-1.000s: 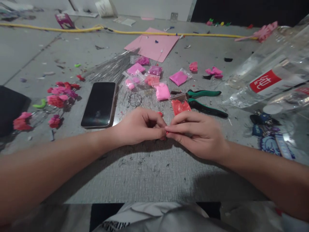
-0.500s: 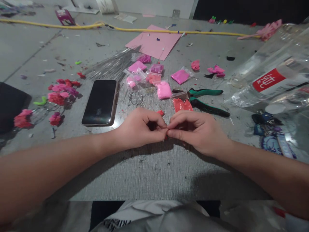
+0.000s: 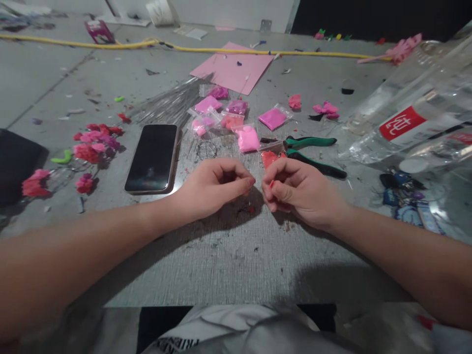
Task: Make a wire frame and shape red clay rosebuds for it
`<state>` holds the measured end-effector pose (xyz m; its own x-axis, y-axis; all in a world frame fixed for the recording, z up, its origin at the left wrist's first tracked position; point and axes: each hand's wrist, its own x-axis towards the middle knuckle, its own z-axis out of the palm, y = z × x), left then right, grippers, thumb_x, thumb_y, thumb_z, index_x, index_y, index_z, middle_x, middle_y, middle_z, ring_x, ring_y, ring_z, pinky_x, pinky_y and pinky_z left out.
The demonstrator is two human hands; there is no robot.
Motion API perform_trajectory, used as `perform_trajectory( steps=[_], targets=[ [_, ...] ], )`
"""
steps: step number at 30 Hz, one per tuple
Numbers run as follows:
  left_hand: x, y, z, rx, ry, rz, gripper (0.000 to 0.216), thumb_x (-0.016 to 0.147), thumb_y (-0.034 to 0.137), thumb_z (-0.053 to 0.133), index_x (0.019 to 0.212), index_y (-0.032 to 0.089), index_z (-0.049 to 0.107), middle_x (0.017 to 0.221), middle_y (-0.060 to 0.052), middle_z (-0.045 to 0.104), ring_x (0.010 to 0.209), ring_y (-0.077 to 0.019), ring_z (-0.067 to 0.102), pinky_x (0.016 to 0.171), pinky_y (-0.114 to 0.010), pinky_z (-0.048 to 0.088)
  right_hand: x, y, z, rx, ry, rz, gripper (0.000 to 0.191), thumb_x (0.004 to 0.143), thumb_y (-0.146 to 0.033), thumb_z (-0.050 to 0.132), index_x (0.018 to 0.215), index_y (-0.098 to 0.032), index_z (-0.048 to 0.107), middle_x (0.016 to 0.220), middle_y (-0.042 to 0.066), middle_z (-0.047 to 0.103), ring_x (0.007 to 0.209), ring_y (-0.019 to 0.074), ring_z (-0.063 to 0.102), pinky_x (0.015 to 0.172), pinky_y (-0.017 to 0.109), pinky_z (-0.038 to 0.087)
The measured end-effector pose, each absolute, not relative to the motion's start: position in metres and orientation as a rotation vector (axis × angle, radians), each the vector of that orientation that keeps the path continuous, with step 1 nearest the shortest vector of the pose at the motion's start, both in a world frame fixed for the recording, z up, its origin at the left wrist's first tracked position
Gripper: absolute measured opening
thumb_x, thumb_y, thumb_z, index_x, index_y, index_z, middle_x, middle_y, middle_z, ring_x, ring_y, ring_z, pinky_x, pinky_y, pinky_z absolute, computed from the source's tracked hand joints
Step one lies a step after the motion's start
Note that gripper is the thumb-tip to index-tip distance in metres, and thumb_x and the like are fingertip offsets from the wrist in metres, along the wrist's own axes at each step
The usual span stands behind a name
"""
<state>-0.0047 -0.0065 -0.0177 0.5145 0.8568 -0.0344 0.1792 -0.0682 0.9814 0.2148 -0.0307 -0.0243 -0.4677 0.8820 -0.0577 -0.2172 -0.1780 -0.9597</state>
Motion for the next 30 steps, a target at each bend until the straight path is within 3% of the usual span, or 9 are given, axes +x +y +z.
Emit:
perform_trajectory(
  steps=[4,8,12,15,19,25,30],
  targets=[
    [-0.015,-0.004,-0.015,2.052,0.639,0.539,0.012,0.093,0.022,0.064,0.097,0.016,0.074,0.082,-0.005,0.074,0.07,-0.0136,0.066,0.067,-0.025,0.053,0.22,-0.029,-0.032,-0.695,-1.314,1.755,0.034,0.085,-0.046,0.086,0.092,-0.019,0.068,0.071,-0.002,0.071,0.057,0.0093,0.066,0.046,0.017,0.04],
    [-0.024,-0.004,-0.015,2.496,0.444,0.399,0.024,0.093,0.019,0.062,0.114,0.016,0.073,0.109,-0.012,0.074,0.099,-0.022,0.071,0.092,-0.034,0.057,0.223,-0.026,-0.038,-0.68,-1.333,1.763,0.04,0.079,-0.052,0.089,0.088,-0.018,0.069,0.068,-0.002,0.071,0.055,0.009,0.063,0.048,0.019,0.042],
    [-0.024,-0.003,-0.02,2.606,0.41,0.41,0.024,0.099,0.022,0.061,0.118,0.016,0.074,0.111,-0.012,0.071,0.101,-0.022,0.07,0.098,-0.035,0.056,0.221,-0.024,-0.039,-0.701,-1.328,1.772,0.043,0.076,-0.054,0.09,0.086,-0.018,0.069,0.065,-0.004,0.069,0.053,0.0076,0.059,0.048,0.019,0.043],
    [-0.023,-0.002,-0.024,2.642,0.416,0.431,0.023,0.101,0.024,0.062,0.116,0.017,0.077,0.105,-0.01,0.07,0.095,-0.0203,0.071,0.098,-0.034,0.055,0.221,-0.024,-0.04,-0.676,-1.308,1.761,0.041,0.079,-0.053,0.088,0.086,-0.018,0.068,0.064,-0.004,0.067,0.053,0.0075,0.057,0.047,0.019,0.042],
    [-0.021,-0.002,-0.026,2.663,0.516,0.395,0.021,0.1,0.023,0.063,0.113,0.02,0.08,0.106,-0.009,0.069,0.093,-0.0207,0.07,0.084,-0.03,0.056,0.22,-0.024,-0.04,-0.666,-1.32,1.738,0.043,0.082,-0.056,0.085,0.087,-0.017,0.066,0.065,-0.003,0.066,0.053,0.0071,0.056,0.048,0.019,0.042],
    [-0.017,-0.003,-0.027,2.58,0.561,0.405,0.025,0.101,0.019,0.058,0.105,0.022,0.082,0.099,-0.007,0.069,0.085,-0.0172,0.069,0.078,-0.028,0.053,0.22,-0.024,-0.041,-0.708,-1.343,1.713,0.046,0.083,-0.061,0.081,0.088,-0.019,0.064,0.065,-0.005,0.063,0.053,0.0076,0.054,0.049,0.02,0.041],
    [-0.018,0.002,-0.024,2.266,0.506,0.589,0.016,0.1,0.02,0.064,0.1,0.021,0.079,0.095,-0.005,0.071,0.088,-0.0144,0.068,0.084,-0.026,0.052,0.222,-0.023,-0.044,-0.659,-1.327,1.668,0.041,0.09,-0.06,0.076,0.089,-0.02,0.066,0.066,-0.004,0.062,0.055,0.0089,0.056,0.05,0.021,0.042]
  ],
)
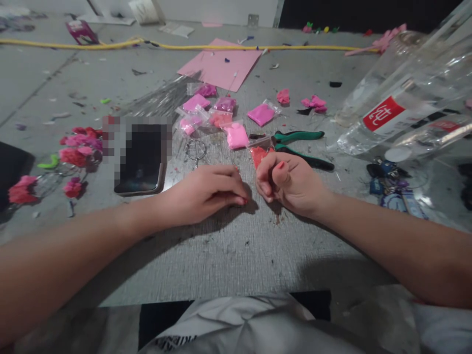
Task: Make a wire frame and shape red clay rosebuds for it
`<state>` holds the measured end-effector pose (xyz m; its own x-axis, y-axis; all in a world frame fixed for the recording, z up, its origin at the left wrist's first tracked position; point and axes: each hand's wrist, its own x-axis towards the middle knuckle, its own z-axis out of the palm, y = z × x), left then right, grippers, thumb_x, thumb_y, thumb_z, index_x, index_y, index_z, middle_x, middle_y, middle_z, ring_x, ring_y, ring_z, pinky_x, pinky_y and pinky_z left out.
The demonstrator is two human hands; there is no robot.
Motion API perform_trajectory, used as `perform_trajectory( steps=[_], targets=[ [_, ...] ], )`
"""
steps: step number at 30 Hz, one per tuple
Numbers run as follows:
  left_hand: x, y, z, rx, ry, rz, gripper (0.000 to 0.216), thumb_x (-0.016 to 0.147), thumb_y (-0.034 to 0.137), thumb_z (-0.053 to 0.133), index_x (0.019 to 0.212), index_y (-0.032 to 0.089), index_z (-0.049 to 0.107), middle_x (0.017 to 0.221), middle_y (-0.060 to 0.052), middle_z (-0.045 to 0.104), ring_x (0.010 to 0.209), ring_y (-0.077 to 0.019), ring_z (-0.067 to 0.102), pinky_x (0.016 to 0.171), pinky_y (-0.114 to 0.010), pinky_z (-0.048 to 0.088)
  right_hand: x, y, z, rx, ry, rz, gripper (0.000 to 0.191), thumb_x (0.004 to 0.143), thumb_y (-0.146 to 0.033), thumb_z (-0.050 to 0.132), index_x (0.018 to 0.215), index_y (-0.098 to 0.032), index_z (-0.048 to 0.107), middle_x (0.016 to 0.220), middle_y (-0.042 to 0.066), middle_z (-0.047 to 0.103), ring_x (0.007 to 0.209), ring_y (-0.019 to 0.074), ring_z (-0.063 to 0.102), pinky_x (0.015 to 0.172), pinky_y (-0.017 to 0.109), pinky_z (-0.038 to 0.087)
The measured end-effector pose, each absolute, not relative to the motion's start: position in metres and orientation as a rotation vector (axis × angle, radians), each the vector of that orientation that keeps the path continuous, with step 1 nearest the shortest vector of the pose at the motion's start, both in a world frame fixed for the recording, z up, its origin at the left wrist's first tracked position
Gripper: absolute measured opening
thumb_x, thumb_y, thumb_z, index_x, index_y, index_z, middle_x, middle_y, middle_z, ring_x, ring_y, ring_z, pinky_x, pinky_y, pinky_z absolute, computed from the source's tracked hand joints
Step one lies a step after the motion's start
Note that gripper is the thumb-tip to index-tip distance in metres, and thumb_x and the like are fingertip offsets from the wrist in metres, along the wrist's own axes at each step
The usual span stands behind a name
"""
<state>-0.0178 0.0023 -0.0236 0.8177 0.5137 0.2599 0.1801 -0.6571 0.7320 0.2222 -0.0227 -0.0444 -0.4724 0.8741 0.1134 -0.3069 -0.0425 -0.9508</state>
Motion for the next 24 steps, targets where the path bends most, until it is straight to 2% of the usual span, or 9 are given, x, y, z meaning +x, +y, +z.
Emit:
perform_trajectory(
  steps=[2,4,6,11,18,24],
  targets=[
    [-0.018,0.001,-0.023,1.961,0.588,0.754,0.01,0.098,0.024,0.069,0.098,0.022,0.079,0.092,-0.003,0.07,0.078,-0.0116,0.065,0.076,-0.025,0.053,0.221,-0.026,-0.042,-0.693,-1.357,1.623,0.041,0.092,-0.06,0.073,0.086,-0.02,0.066,0.065,-0.004,0.062,0.056,0.009,0.057,0.051,0.022,0.043],
    [-0.015,-0.003,-0.022,1.58,0.632,0.884,0.009,0.095,0.03,0.074,0.097,0.022,0.079,0.089,-0.002,0.068,0.066,-0.0091,0.058,0.061,-0.023,0.049,0.218,-0.033,-0.039,-0.76,-1.451,1.542,0.044,0.096,-0.062,0.067,0.085,-0.019,0.065,0.065,-0.003,0.062,0.055,0.0088,0.056,0.051,0.021,0.044],
    [-0.009,-0.011,-0.023,1.295,0.568,0.927,0.012,0.09,0.034,0.081,0.095,0.024,0.08,0.082,-0.001,0.065,0.063,-0.0093,0.057,0.055,-0.022,0.046,0.214,-0.041,-0.035,-0.78,-1.573,1.435,0.046,0.102,-0.061,0.058,0.088,-0.018,0.065,0.068,-0.002,0.063,0.056,0.0081,0.055,0.052,0.021,0.044],
    [0.009,-0.031,-0.021,1.057,0.489,0.902,0.006,0.092,0.031,0.08,0.094,0.027,0.082,0.083,0.0,0.071,0.072,-0.0129,0.07,0.065,-0.025,0.055,0.206,-0.05,-0.034,-0.659,-1.744,1.257,0.043,0.109,-0.054,0.048,0.09,-0.018,0.063,0.073,-0.001,0.061,0.062,0.0081,0.057,0.057,0.02,0.046],
    [0.015,-0.041,-0.02,1.018,0.53,0.95,0.007,0.094,0.03,0.077,0.099,0.028,0.082,0.076,0.001,0.071,0.071,-0.013,0.073,0.062,-0.023,0.052,0.202,-0.049,-0.034,-0.693,-1.763,1.223,0.037,0.111,-0.048,0.046,0.093,-0.019,0.062,0.074,-0.002,0.061,0.062,0.0079,0.056,0.057,0.02,0.047],
    [0.016,-0.044,-0.019,0.991,0.605,0.965,0.012,0.089,0.035,0.083,0.095,0.025,0.081,0.077,0.001,0.07,0.069,-0.015,0.072,0.063,-0.028,0.057,0.199,-0.049,-0.036,-0.667,-1.719,1.26,0.037,0.11,-0.049,0.047,0.094,-0.019,0.063,0.076,-0.001,0.063,0.063,0.0084,0.059,0.055,0.02,0.047]
  ],
)
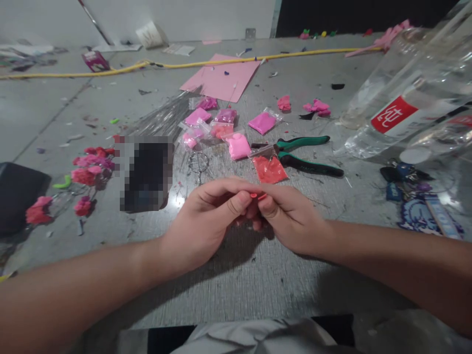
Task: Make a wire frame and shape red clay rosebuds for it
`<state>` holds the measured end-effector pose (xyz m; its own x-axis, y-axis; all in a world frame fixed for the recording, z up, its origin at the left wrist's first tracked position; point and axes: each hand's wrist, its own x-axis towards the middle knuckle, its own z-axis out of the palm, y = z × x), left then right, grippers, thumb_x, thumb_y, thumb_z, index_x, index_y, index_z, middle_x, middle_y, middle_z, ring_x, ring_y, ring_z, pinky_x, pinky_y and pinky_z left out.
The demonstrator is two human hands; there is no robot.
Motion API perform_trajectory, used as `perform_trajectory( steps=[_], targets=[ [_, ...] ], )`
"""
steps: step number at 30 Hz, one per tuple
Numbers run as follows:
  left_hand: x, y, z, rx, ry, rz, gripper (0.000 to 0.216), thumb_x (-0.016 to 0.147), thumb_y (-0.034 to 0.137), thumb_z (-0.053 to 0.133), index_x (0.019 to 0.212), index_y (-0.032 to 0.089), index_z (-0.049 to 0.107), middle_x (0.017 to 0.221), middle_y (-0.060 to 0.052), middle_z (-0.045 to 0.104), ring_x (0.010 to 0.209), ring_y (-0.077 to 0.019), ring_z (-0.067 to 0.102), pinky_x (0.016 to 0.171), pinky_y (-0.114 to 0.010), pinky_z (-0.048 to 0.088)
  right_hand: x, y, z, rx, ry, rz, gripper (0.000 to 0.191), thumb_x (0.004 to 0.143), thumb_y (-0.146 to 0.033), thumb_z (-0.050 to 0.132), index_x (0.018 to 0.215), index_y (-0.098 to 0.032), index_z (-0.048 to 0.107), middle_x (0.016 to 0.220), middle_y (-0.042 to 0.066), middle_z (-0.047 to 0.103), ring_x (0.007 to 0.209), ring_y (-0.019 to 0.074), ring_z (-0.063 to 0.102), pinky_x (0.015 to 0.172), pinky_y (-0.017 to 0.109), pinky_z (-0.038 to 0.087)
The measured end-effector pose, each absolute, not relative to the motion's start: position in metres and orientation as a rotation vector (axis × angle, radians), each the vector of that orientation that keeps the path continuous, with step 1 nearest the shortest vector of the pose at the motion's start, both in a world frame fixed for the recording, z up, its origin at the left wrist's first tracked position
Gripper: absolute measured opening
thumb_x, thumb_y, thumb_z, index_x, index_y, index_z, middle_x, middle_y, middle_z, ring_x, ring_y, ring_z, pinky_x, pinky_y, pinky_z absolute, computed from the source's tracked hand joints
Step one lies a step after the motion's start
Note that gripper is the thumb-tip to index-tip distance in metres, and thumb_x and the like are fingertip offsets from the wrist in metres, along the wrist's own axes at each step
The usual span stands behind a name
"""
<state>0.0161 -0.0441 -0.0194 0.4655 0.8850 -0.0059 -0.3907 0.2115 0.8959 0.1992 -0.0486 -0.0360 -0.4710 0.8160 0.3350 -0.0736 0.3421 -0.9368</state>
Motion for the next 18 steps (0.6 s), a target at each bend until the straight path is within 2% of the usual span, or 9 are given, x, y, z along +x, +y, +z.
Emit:
perform_trajectory(
  steps=[6,18],
  targets=[
    [0.0156,-0.0449,-0.0202,0.993,0.555,0.96,0.005,0.092,0.03,0.08,0.095,0.029,0.084,0.08,0.001,0.071,0.071,-0.0111,0.07,0.065,-0.023,0.054,0.1989,-0.0495,-0.0372,-0.654,-1.718,1.256,0.034,0.111,-0.044,0.048,0.094,-0.018,0.063,0.077,-0.001,0.064,0.063,0.0069,0.059,0.057,0.018,0.048],
    [0.0158,-0.0449,-0.0191,1.068,0.525,0.984,0.012,0.095,0.024,0.076,0.099,0.031,0.085,0.088,0.0,0.068,0.072,-0.0104,0.071,0.067,-0.023,0.06,0.1981,-0.0497,-0.0362,-0.632,-1.713,1.269,0.035,0.112,-0.04,0.046,0.093,-0.017,0.064,0.079,-0.001,0.065,0.064,0.0067,0.059,0.057,0.018,0.048]
  ],
)
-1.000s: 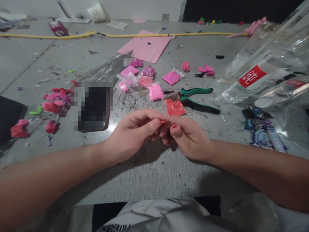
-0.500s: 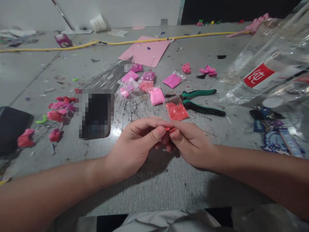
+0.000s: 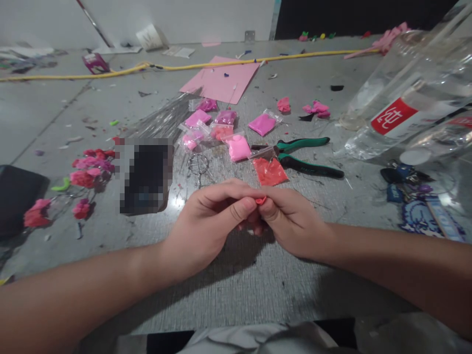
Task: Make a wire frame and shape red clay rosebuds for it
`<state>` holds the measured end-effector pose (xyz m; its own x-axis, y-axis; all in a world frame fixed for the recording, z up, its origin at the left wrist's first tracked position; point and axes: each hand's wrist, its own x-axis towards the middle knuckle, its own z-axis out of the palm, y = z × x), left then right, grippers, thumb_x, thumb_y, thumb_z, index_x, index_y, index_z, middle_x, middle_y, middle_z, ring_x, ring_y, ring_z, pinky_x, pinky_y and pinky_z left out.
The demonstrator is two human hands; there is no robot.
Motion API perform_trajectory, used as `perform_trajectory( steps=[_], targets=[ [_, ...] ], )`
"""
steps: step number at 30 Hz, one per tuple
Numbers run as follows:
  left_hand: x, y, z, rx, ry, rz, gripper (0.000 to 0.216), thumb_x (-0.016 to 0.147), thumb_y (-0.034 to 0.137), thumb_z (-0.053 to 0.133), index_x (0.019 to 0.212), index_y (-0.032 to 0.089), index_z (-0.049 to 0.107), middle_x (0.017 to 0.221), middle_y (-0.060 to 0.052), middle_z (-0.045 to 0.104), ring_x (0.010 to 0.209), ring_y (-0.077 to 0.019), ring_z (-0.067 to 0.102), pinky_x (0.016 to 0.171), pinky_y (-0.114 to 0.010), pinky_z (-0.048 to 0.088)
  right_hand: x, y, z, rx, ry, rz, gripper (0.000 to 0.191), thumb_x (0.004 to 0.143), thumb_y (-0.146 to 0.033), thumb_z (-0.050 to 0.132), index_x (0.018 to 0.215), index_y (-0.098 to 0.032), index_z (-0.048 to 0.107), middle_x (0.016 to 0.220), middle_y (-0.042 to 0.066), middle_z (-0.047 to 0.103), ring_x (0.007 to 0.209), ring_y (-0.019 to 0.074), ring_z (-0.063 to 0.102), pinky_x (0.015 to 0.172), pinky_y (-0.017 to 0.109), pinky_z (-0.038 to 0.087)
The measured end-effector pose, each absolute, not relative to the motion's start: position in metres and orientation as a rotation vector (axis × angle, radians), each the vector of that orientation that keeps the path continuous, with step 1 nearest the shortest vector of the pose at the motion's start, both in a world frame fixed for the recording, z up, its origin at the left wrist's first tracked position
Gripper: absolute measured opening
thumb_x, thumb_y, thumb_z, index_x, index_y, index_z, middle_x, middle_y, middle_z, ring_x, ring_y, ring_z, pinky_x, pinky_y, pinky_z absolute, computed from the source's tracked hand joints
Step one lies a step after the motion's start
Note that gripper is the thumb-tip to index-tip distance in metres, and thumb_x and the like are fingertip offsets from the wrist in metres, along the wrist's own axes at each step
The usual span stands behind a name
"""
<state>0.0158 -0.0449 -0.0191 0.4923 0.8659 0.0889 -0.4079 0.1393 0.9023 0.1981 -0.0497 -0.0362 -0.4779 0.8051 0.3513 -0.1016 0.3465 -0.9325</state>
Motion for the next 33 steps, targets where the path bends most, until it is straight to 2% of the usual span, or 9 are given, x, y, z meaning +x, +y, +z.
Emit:
perform_trajectory(
  steps=[13,20,27,33],
  targets=[
    [0.0159,-0.0448,-0.0126,1.316,0.596,1.093,0.023,0.091,0.01,0.075,0.105,0.026,0.085,0.094,-0.002,0.065,0.07,-0.0077,0.071,0.064,-0.018,0.064,0.1984,-0.0518,-0.0353,-0.715,-1.782,1.105,0.04,0.113,-0.037,0.043,0.082,-0.017,0.059,0.07,-0.003,0.059,0.062,0.007,0.055,0.058,0.019,0.044],
    [0.0133,-0.0411,-0.0149,1.273,0.492,1.024,0.026,0.093,0.01,0.073,0.108,0.028,0.085,0.094,-0.002,0.065,0.074,-0.0083,0.072,0.07,-0.019,0.065,0.1987,-0.0508,-0.0332,-0.659,-1.82,1.029,0.038,0.112,-0.039,0.045,0.084,-0.018,0.06,0.071,-0.003,0.058,0.062,0.0073,0.054,0.057,0.02,0.043],
    [0.0113,-0.0382,-0.0173,1.265,0.475,1.005,0.023,0.096,0.014,0.072,0.107,0.03,0.085,0.092,-0.002,0.065,0.071,-0.0076,0.068,0.066,-0.019,0.062,0.2027,-0.0495,-0.0331,-0.642,-1.86,1.054,0.039,0.112,-0.039,0.047,0.085,-0.016,0.063,0.071,-0.003,0.061,0.064,0.0072,0.057,0.061,0.02,0.045],
    [0.0084,-0.0371,-0.0174,1.304,0.454,0.984,0.026,0.1,0.015,0.066,0.111,0.031,0.083,0.096,-0.002,0.064,0.076,-0.0078,0.069,0.067,-0.018,0.06,0.2032,-0.0497,-0.0317,-0.655,-1.851,1.055,0.037,0.111,-0.042,0.05,0.09,-0.016,0.067,0.072,-0.002,0.065,0.064,0.0078,0.06,0.061,0.02,0.047]
  ],
)
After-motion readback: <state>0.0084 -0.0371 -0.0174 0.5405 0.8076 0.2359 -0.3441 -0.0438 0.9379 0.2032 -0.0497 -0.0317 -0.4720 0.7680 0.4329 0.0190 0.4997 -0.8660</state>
